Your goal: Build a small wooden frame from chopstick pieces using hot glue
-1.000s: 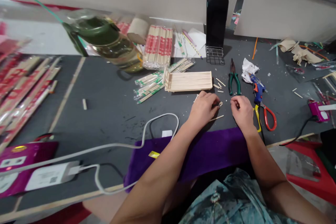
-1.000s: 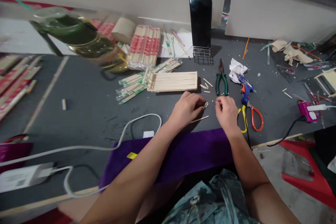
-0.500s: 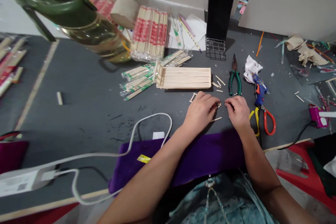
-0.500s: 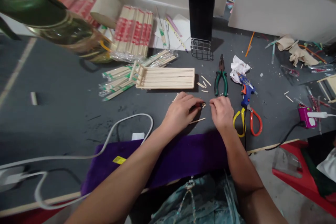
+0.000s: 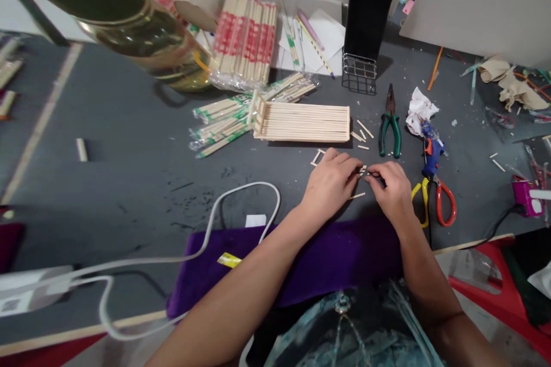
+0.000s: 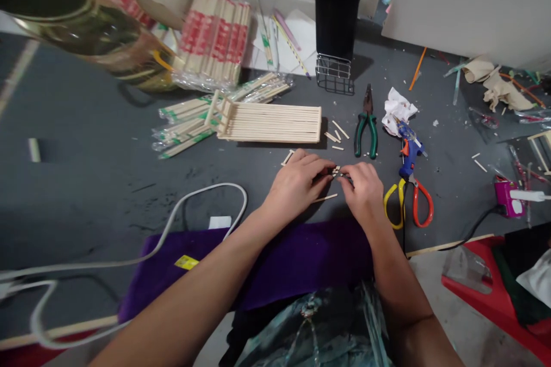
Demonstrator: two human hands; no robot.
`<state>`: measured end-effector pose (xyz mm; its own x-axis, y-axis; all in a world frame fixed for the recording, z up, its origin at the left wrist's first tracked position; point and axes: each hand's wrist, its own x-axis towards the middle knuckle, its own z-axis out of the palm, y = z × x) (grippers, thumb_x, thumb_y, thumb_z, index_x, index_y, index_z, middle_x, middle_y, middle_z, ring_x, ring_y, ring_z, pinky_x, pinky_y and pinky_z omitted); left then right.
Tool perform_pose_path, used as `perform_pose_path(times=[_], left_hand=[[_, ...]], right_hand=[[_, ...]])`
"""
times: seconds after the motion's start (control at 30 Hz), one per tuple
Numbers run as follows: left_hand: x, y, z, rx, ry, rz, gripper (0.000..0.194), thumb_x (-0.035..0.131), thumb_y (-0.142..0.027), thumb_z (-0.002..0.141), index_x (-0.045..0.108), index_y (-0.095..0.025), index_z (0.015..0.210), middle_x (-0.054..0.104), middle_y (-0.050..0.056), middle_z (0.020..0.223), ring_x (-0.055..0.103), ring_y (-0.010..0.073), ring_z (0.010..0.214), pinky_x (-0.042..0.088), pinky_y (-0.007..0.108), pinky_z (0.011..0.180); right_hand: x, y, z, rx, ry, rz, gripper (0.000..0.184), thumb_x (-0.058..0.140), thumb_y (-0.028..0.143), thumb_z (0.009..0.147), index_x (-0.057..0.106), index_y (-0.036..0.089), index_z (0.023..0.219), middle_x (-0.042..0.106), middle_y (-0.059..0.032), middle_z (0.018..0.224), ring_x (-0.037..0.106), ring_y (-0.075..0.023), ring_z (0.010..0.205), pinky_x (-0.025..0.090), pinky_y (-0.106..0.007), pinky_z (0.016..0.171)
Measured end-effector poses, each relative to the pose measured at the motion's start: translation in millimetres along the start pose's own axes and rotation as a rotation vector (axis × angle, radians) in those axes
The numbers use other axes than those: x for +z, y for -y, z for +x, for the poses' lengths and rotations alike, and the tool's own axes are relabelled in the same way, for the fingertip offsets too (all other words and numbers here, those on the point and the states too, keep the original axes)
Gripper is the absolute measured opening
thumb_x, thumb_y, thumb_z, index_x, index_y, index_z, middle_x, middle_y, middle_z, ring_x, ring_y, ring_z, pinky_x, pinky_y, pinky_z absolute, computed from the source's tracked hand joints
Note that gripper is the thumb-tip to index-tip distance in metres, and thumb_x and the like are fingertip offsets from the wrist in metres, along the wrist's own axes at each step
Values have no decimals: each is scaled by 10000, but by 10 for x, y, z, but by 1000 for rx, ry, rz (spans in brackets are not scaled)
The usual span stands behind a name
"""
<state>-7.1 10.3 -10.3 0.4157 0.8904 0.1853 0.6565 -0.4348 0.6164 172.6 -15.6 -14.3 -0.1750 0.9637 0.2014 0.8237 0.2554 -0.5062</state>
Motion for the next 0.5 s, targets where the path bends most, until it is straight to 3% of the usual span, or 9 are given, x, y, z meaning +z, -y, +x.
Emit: perform_pose_path(times=[0.5], left_hand=[[30, 11, 25, 23, -23, 26, 185, 548, -240, 959, 722, -178, 963, 685, 78, 852, 507, 246, 855, 427, 363, 737]], right_hand=[[11, 58, 58, 62, -25, 1, 224, 515, 304, 995, 712, 222, 1059, 672, -66, 923, 597, -222, 922, 474, -340, 847]])
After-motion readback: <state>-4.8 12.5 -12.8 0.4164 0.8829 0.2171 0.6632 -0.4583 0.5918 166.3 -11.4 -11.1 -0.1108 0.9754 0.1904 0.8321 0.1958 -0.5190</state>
